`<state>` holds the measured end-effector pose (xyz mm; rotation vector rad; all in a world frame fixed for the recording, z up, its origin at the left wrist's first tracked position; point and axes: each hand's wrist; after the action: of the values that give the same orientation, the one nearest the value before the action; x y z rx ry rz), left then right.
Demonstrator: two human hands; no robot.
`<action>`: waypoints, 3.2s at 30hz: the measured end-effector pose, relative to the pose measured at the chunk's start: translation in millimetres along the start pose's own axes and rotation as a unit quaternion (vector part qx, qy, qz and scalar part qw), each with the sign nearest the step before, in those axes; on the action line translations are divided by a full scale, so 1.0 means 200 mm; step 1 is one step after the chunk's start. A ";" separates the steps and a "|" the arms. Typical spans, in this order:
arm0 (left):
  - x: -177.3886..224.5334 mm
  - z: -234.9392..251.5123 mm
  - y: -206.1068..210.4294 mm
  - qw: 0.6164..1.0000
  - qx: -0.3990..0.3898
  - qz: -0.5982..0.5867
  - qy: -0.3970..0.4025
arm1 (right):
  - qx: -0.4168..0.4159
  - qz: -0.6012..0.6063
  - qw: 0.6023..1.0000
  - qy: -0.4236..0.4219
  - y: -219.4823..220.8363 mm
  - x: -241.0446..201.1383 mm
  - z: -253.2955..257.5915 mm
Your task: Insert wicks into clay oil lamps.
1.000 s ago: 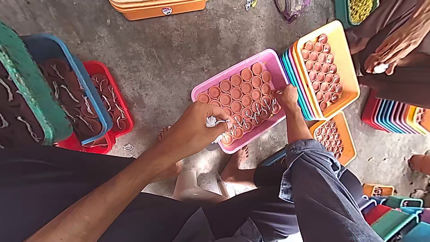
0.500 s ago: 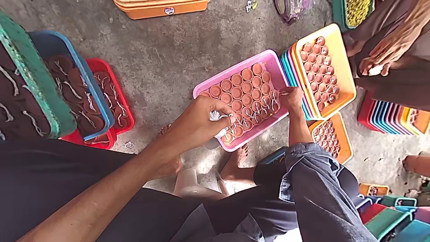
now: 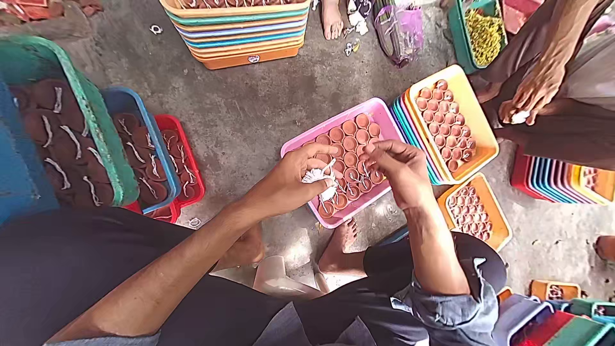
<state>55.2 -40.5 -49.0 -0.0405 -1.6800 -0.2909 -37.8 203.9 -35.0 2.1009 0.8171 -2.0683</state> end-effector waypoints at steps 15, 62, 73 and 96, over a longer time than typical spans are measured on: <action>-0.01 -0.04 0.04 0.982 -0.015 0.188 0.013 | 0.032 0.099 0.991 0.085 0.32 0.04 -0.15; 0.01 -0.05 0.10 0.950 0.041 0.300 0.076 | 0.097 0.186 0.973 -0.095 0.50 0.08 -0.17; -0.04 -0.04 0.10 0.908 0.031 0.404 0.107 | 0.127 0.163 0.977 -0.058 0.52 0.08 -0.19; -0.03 0.03 0.00 0.986 0.070 0.127 0.076 | 0.049 0.382 0.923 0.013 0.31 0.01 -0.13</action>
<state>50.8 -37.8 -55.2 -0.1243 -1.5210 0.0168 12.4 161.6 -53.3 2.0216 -0.1322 -1.6576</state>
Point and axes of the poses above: each hand's wrist, its own z-axis towards the middle knuckle, its own y-axis out of the palm, x = y × z, and after that the axes turned 5 degrees about -z, right-handed
